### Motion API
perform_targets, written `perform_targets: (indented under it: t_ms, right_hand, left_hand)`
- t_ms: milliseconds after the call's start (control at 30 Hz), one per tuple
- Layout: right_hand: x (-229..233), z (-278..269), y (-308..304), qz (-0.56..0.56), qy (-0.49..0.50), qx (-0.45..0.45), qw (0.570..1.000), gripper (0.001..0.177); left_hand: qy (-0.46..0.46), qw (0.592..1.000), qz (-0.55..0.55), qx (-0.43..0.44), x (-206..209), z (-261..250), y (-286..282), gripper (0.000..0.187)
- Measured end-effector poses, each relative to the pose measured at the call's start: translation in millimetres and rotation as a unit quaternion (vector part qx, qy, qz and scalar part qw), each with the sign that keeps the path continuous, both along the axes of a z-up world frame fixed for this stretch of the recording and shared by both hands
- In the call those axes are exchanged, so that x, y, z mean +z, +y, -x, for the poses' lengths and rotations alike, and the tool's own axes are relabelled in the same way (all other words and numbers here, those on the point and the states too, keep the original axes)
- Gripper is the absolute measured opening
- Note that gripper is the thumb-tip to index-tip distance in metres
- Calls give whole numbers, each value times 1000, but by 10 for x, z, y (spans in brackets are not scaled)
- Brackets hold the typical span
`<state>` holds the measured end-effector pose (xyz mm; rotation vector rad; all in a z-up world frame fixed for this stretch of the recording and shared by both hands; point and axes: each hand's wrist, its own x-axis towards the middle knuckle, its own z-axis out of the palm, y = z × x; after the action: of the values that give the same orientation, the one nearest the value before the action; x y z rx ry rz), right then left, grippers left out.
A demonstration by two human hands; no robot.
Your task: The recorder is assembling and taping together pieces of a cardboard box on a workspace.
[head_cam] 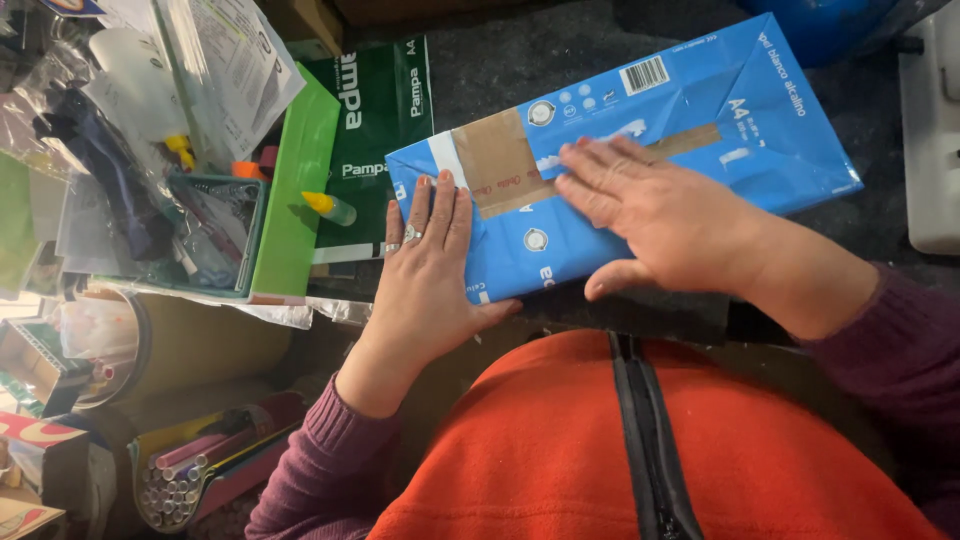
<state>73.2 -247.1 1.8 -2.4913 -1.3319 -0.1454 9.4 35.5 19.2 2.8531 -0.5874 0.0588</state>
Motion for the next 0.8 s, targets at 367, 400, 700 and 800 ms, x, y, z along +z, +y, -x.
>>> perform_targets:
  t_ms: [367, 400, 700, 800]
  right_hand:
    - [261, 261, -309, -126, 51, 0, 991, 88]
    - [280, 289, -380, -141, 41, -27, 989, 83]
    - [-361, 319, -1389, -166, -47, -258, 951, 54]
    - [-707, 292, -1685, -242, 113, -366, 891, 57]
  left_hand:
    - [-26, 996, 17, -78, -62, 309, -90, 81]
    - [-14, 994, 47, -98, -74, 348, -92, 74]
    - [-44, 986, 153, 48, -94, 253, 191, 103]
    - [-8, 994, 106, 39, -149, 234, 131, 111]
